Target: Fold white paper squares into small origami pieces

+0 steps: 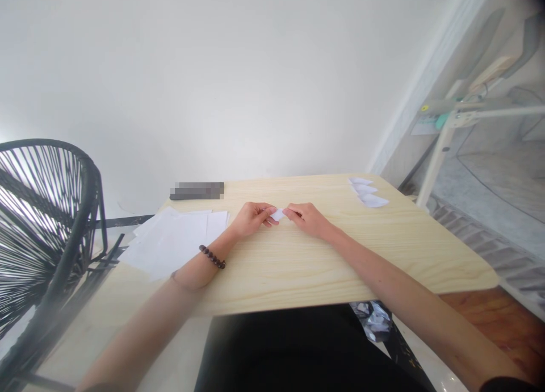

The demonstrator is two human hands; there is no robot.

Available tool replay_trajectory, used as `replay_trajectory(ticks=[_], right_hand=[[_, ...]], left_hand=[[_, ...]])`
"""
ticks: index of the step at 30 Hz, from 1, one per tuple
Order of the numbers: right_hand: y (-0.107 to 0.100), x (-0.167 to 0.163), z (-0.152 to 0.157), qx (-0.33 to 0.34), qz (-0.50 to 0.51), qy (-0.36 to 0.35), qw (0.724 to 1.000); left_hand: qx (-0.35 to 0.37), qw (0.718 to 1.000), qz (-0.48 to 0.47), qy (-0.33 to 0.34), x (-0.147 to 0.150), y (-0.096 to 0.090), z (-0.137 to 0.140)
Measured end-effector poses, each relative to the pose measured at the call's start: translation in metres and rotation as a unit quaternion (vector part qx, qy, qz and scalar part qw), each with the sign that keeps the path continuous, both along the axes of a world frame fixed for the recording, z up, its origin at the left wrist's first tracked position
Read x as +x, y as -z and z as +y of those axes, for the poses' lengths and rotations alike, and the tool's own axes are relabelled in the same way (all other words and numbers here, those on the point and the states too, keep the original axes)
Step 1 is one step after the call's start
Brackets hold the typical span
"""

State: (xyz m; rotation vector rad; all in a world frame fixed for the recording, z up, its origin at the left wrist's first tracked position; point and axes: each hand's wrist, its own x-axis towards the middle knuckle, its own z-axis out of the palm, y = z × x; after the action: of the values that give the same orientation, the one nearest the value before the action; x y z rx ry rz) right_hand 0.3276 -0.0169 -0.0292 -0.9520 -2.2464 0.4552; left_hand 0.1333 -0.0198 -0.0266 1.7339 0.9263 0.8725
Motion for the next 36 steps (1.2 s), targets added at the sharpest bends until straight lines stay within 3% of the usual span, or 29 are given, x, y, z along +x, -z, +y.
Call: replay_trajectory(ticks=[4,8,23,30,36], right_hand=[[0.0009,0.0017,0.0002,-0.052,0.025,0.006,0.998],[0.0006,0.0027,0.0005,-0.068,0.048,0.003,0.997],[0.0009,0.0018,-0.0016,-0.030,0.037,-0.005,0.999],[0.0022,0.0011,0.0025,0.005,0.032,-0.009,0.999],[0.0025,0.0013,0.0015,-0.032,0.053,0.014,0.998]], left_hand=[[-0.064,0.998,-0.017,0.006,0.0005,0.0000,-0.0001],[-0.078,0.996,-0.027,0.015,0.0007,-0.0006,-0.0009],[-0.021,1.000,0.008,-0.004,-0.0011,0.0014,0.0027],[-0.050,0.999,0.005,0.007,-0.0038,0.0030,0.0042],[-0.090,0.995,-0.026,0.038,-0.0024,-0.0030,0.0012]])
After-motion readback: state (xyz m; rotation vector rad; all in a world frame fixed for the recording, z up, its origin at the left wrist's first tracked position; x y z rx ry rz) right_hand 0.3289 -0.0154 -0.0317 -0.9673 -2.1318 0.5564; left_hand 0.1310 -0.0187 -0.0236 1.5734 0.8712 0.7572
